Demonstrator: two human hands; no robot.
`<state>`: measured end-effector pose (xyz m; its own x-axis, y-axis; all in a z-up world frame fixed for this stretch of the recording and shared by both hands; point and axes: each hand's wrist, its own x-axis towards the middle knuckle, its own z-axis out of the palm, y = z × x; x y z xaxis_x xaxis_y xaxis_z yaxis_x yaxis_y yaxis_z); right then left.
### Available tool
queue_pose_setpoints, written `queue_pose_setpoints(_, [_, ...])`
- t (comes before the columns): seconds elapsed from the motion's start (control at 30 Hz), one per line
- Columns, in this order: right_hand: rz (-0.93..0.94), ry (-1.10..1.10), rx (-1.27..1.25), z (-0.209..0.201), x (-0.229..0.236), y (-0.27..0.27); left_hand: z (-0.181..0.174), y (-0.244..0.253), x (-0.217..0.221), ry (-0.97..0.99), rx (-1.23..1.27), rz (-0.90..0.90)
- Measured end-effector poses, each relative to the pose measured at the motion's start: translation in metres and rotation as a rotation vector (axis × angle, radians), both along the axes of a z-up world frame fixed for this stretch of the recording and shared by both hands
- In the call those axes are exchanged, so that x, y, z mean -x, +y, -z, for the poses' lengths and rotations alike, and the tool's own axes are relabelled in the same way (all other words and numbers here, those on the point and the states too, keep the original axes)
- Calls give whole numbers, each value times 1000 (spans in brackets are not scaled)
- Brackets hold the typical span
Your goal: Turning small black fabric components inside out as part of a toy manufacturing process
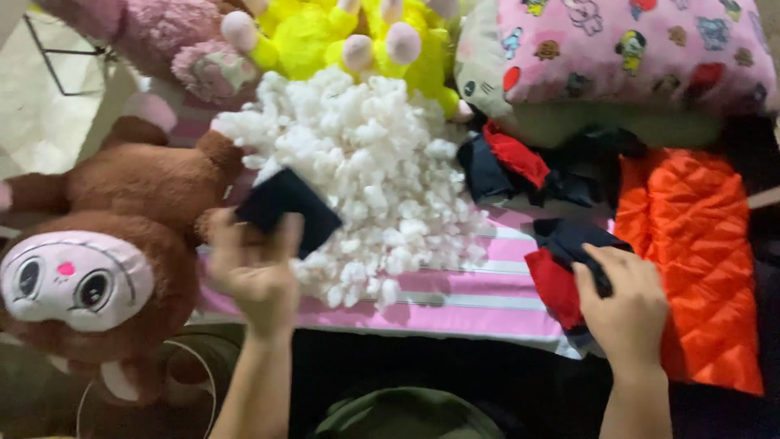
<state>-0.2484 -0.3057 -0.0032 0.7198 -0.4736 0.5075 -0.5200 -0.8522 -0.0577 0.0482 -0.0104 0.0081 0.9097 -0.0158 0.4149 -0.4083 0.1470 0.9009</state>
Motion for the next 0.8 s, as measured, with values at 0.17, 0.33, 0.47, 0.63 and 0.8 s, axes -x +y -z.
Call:
queue_pose_setpoints(0.17, [-100,-226,-316,-35,-45,68,21,63,-26,50,204,-264])
queue_pose_setpoints(0.33, [-717,23,-1322,-13,-124,154,32,96,-31,0,271,-326])
queue_pose_setpoints(0.47, [-984,224,-1393,1,-170,195,17,98,-17,-11,35,-248])
queue_pose_setpoints(0.63, [-897,37,-1260,8,-190,181,54,96,-29,-46,28,-219])
queue_pose_setpoints(0.8, [-479,-165,-1644,2,-188,160,21,39,-19,-39,72,279])
